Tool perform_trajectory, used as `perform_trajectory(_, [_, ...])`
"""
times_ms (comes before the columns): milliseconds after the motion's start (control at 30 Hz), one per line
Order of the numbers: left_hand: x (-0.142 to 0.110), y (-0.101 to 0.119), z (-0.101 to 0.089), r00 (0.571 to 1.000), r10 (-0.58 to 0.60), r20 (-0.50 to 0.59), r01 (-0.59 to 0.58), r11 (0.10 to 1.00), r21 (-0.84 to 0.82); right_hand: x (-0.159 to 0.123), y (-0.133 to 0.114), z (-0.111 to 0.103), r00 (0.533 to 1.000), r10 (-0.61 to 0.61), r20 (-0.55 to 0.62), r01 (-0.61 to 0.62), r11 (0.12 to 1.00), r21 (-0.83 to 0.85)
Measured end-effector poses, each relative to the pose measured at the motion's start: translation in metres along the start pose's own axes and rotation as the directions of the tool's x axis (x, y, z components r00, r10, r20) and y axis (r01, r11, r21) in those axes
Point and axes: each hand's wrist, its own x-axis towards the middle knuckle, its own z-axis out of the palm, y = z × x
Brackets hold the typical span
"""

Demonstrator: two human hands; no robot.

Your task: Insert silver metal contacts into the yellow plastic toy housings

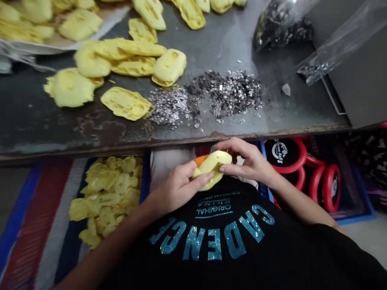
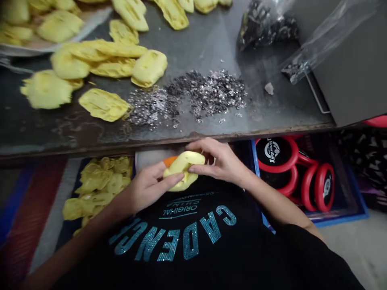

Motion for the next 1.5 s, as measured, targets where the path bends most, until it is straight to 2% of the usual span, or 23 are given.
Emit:
perform_trajectory(67, [0.001,0.001,0.000,0.984,-0.126,0.122,0.138,0.985,-0.100,-0.007,0.003,0.005,0.998,0.056,0.020,-0.057,0.996,0.068])
perform_trajectory(100, [0.003,0.001,0.001,0.977,-0.146,0.152,0.173,0.968,-0.182,-0.009,0.005,0.008,0.994,0.105,0.007,-0.105,0.983,0.150])
perform_trajectory(200, [0.012,0.001,0.004,0.984,-0.056,0.169,0.121,0.905,-0.408,-0.012,0.009,0.016,0.960,0.280,-0.021,-0.242,0.863,0.444])
perform_trajectory(267, [0.017,0.002,0.005,0.981,0.001,0.192,0.092,0.874,-0.477,-0.011,0.010,0.016,0.947,0.321,-0.012,-0.277,0.833,0.480])
perform_trajectory(400, [0.022,0.004,0.004,0.965,-0.090,0.244,0.208,0.830,-0.517,-0.008,0.007,0.008,0.967,0.253,0.015,-0.246,0.924,0.295])
perform_trajectory(567, [0.018,0.007,-0.001,0.929,-0.223,0.294,0.353,0.772,-0.529,-0.002,-0.006,-0.004,0.989,0.099,0.108,-0.104,0.994,0.040])
perform_trajectory(700, [0.015,0.017,-0.005,0.911,-0.182,0.369,0.358,0.793,-0.494,0.003,-0.016,-0.014,0.982,0.012,0.187,0.005,0.996,-0.093])
perform_trajectory(767, [0.016,0.020,-0.006,0.914,-0.159,0.374,0.341,0.802,-0.490,0.007,-0.013,-0.024,0.990,-0.017,0.140,0.038,0.989,-0.144])
perform_trajectory(833, [0.019,0.021,-0.006,0.941,-0.132,0.311,0.285,0.805,-0.521,0.012,-0.004,-0.038,0.997,-0.041,-0.061,0.018,0.942,-0.336])
perform_trajectory(900, [0.022,0.019,-0.005,0.974,-0.093,0.205,0.196,0.799,-0.568,0.018,0.010,-0.053,0.958,-0.085,-0.274,-0.104,0.788,-0.607])
perform_trajectory(967, [0.024,0.016,-0.005,0.991,-0.071,0.115,0.126,0.788,-0.602,0.025,0.024,-0.063,0.937,-0.110,-0.333,-0.203,0.605,-0.770])
perform_trajectory(1000, [0.025,0.015,-0.005,0.994,-0.073,0.087,0.111,0.782,-0.613,0.028,0.030,-0.066,0.939,-0.107,-0.327,-0.220,0.545,-0.809])
perform_trajectory(1067, [0.026,0.015,-0.005,0.993,-0.093,0.073,0.118,0.770,-0.627,0.032,0.037,-0.068,0.946,-0.109,-0.306,-0.215,0.496,-0.841])
perform_trajectory(1133, [0.026,0.016,-0.004,0.992,-0.100,0.083,0.130,0.757,-0.641,0.033,0.034,-0.065,0.950,-0.133,-0.283,-0.178,0.512,-0.840])
perform_trajectory(1200, [0.026,0.018,-0.001,0.988,-0.102,0.114,0.152,0.742,-0.652,0.032,0.023,-0.058,0.958,-0.165,-0.233,-0.092,0.594,-0.799])
perform_trajectory(1300, [0.027,0.022,0.005,0.976,-0.085,0.201,0.199,0.721,-0.663,0.028,-0.003,-0.044,0.963,-0.244,-0.116,0.103,0.726,-0.680])
perform_trajectory(1400, [0.027,0.025,0.012,0.963,-0.040,0.266,0.212,0.722,-0.659,0.025,-0.027,-0.030,0.953,-0.301,-0.020,0.228,0.761,-0.607])
perform_trajectory(1500, [0.024,0.030,0.018,0.964,-0.006,0.265,0.187,0.722,-0.666,0.025,-0.038,-0.021,0.946,-0.320,0.042,0.283,0.758,-0.588])
